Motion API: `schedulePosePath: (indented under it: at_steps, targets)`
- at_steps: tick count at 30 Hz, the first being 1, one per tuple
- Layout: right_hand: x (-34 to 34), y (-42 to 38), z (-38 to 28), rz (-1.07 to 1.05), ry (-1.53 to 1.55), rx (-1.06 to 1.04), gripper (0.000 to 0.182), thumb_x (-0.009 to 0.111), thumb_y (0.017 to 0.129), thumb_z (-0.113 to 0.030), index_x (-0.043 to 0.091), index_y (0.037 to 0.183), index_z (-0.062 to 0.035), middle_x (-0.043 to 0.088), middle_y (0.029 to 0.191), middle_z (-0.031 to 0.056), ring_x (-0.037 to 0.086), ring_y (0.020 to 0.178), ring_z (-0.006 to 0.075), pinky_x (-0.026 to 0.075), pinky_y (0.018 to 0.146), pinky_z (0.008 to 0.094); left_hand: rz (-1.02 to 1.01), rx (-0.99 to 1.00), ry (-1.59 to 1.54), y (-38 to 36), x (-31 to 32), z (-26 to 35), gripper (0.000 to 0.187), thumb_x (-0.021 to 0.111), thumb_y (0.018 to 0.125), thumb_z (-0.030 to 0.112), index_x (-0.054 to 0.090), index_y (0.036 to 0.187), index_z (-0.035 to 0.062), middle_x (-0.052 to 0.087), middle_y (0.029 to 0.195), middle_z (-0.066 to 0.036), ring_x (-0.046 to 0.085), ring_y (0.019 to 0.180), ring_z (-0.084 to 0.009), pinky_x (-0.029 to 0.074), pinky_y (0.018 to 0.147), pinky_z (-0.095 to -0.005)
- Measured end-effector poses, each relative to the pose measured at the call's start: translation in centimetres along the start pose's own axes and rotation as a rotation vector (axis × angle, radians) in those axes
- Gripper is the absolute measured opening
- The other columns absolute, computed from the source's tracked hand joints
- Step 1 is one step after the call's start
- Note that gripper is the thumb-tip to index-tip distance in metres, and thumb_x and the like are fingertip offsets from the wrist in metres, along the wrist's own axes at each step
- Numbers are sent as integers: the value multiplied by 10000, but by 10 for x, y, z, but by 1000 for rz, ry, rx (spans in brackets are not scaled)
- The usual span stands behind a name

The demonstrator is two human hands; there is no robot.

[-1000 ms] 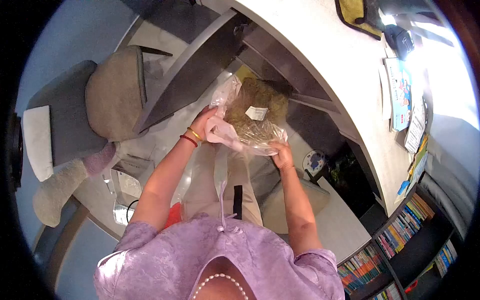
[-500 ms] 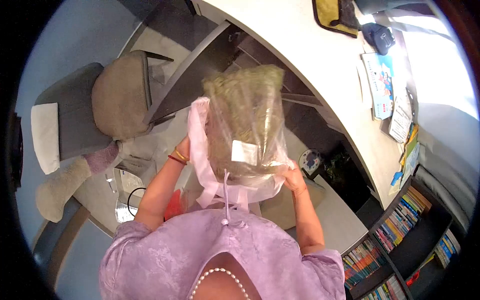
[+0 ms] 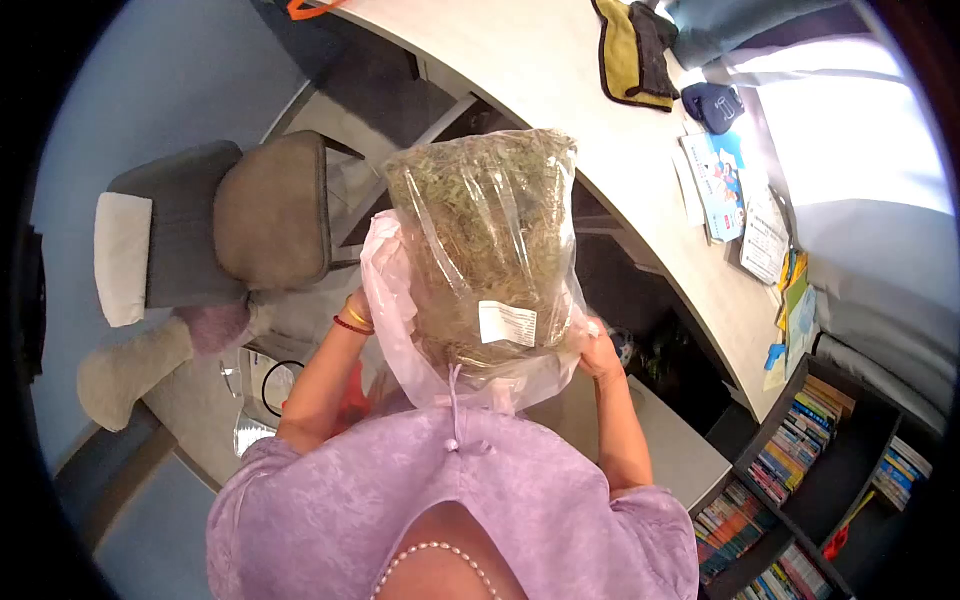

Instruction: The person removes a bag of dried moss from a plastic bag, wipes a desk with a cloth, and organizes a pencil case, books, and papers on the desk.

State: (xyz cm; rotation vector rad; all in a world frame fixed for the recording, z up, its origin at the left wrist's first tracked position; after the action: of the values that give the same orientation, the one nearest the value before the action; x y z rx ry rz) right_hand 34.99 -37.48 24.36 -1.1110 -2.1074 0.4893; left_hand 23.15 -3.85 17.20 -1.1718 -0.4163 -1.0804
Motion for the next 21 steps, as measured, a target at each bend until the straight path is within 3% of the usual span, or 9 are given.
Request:
schedulePosePath:
  at_steps: [8, 13, 16, 21]
  targets:
    - [21, 1, -26, -67, -39, -64, 358, 603, 754, -107, 535, 1083, 18, 583, 1022, 55, 569, 901, 148, 463, 792, 295, -229, 45, -76, 0, 52, 43, 366, 543, 841, 249, 482, 1159, 79, 588, 1018, -37, 584, 888, -162, 494, 779, -347]
    - [50, -2, -77, 43, 34, -364, 491, 573, 698, -28, 453, 1171, 25, 555, 1064, 97, 550, 959, 208, 450, 834, 336, -364, -2, -85, 31, 72, 65, 366, 556, 834, 231, 484, 1158, 76, 589, 1017, -39, 586, 888, -165, 494, 778, -346]
    - [16, 20, -83, 79, 231, -359, 524, 539, 700, 7, 396, 1205, 10, 526, 1065, 109, 540, 941, 237, 453, 809, 360, -411, -29, -43, 73, 73, 70, 367, 563, 830, 220, 485, 1157, 74, 590, 1015, -39, 586, 888, -167, 494, 778, -346]
    - [-13, 64, -64, 260, 351, -397, 438, 520, 779, -10, 413, 1204, -5, 503, 1140, 88, 509, 1001, 205, 408, 868, 323, -355, 14, 67, 88, 72, 48, 360, 554, 819, 156, 479, 1155, 50, 582, 1036, -58, 576, 925, -173, 477, 819, -326]
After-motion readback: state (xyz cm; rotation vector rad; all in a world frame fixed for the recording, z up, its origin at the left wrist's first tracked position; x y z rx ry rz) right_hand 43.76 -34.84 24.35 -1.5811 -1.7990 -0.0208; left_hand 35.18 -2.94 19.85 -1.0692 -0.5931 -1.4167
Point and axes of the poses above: each hand's wrist, its own y-axis towards the middle knuckle, its own x-axis out of the palm, z = x × y, the point moved 2 cm from there along y, towards the middle knuckle
